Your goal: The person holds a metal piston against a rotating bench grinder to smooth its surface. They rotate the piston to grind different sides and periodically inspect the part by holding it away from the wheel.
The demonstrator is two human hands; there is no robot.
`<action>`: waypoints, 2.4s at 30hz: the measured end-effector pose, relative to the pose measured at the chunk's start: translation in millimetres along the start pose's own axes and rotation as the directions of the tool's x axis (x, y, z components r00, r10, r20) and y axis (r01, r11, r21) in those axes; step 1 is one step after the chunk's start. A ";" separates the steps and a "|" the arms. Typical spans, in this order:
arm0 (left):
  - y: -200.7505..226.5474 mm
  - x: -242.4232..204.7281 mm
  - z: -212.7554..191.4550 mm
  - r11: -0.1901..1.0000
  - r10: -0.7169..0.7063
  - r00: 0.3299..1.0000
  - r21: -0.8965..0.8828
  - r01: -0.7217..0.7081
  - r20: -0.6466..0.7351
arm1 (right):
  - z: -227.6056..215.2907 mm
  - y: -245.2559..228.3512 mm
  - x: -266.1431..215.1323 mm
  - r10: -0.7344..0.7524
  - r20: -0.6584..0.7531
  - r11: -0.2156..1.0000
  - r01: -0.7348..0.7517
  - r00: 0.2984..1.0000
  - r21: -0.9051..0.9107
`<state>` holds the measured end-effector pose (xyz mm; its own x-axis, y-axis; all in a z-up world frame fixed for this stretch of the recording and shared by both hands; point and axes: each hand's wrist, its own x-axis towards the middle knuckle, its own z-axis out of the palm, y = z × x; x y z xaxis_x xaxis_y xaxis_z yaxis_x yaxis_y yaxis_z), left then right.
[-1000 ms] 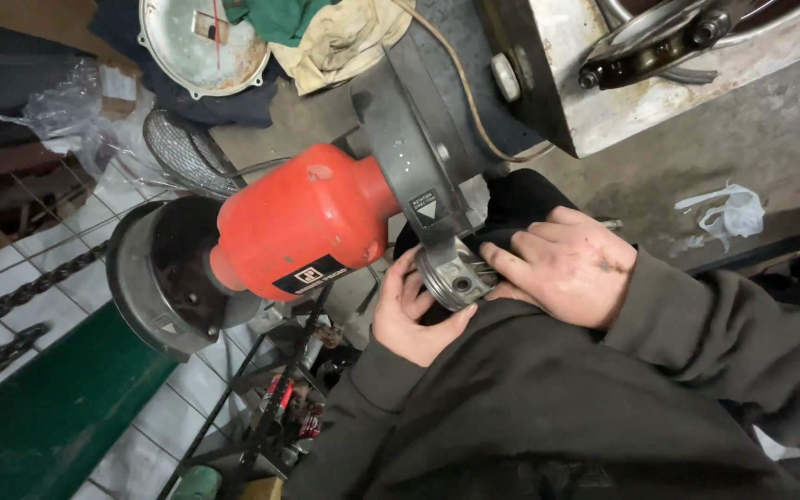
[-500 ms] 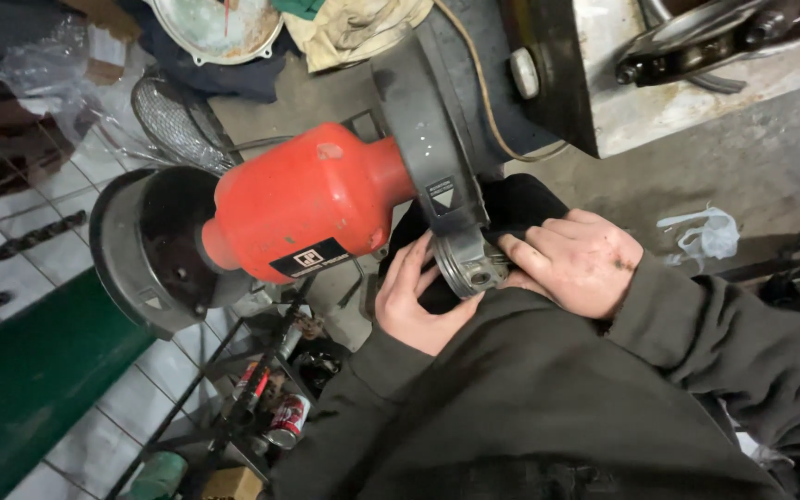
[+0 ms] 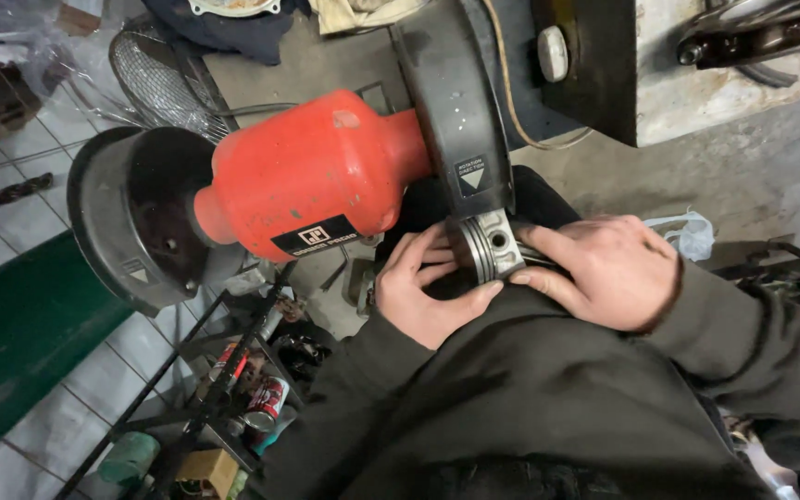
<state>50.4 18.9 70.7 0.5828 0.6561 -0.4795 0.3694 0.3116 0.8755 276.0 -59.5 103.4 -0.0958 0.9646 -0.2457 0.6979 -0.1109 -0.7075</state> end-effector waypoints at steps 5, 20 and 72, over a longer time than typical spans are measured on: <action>-7.9 -3.4 1.0 0.981 -0.142 0.990 -0.129 0.142 0.012 | -20.4 -14.5 21.5 0.305 0.328 0.952 -0.280 0.894 -0.121; -26.5 -3.8 -2.7 0.908 -0.194 0.973 -0.353 0.225 0.122 | -26.5 -32.3 31.2 0.452 0.398 0.891 -0.383 0.798 -0.245; -69.2 7.8 -31.6 0.625 -0.166 0.957 -0.725 0.290 0.239 | 32.9 -69.5 26.6 0.484 0.045 0.874 -0.486 0.874 0.025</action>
<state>6.5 24.2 8.3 0.6695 0.4114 -0.6185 -0.1253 0.8833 0.4518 201.6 -34.0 124.2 0.2223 0.7781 -0.5874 0.6388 -0.5714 -0.5152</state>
